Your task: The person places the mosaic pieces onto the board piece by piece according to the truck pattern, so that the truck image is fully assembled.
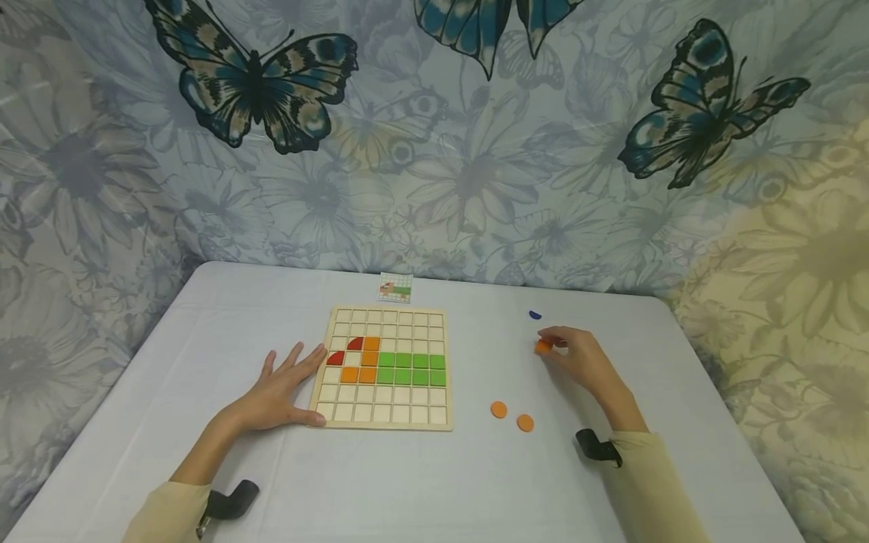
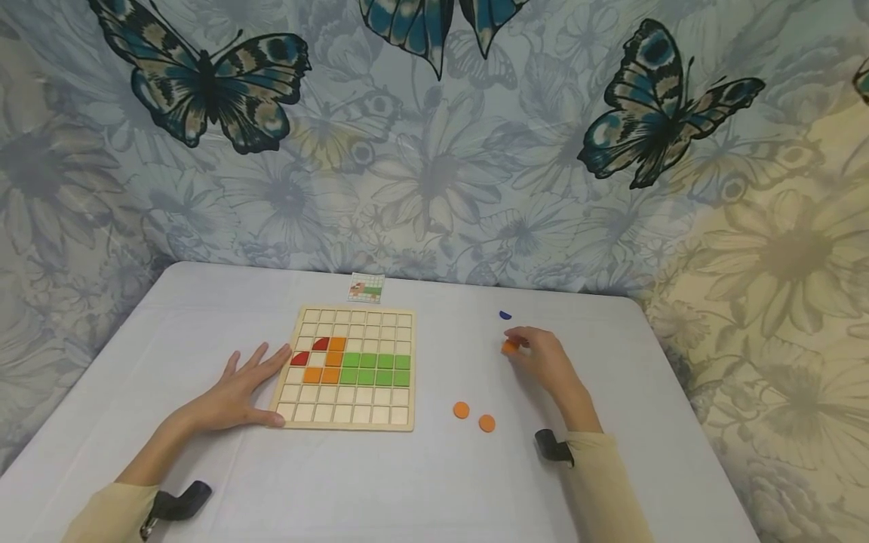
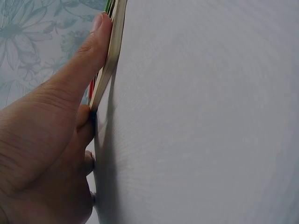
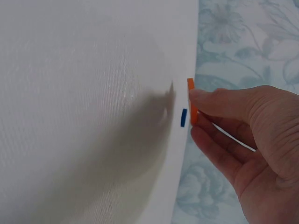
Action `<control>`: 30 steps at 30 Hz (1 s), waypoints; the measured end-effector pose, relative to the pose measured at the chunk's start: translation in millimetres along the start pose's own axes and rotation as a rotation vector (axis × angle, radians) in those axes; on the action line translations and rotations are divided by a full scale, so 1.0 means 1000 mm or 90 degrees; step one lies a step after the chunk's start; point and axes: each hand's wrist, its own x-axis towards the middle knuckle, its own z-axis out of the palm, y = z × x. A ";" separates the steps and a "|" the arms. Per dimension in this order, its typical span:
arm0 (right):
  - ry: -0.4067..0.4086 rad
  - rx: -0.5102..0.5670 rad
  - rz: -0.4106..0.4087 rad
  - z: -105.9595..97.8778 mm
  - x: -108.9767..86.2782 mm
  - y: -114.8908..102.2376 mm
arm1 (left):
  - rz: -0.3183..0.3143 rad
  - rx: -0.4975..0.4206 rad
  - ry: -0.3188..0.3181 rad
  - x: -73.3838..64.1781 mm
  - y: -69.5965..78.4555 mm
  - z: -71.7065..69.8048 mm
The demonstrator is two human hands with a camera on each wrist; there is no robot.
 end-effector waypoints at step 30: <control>-0.035 0.004 -0.070 0.024 0.015 -0.051 | -0.015 0.003 -0.007 -0.001 -0.002 0.000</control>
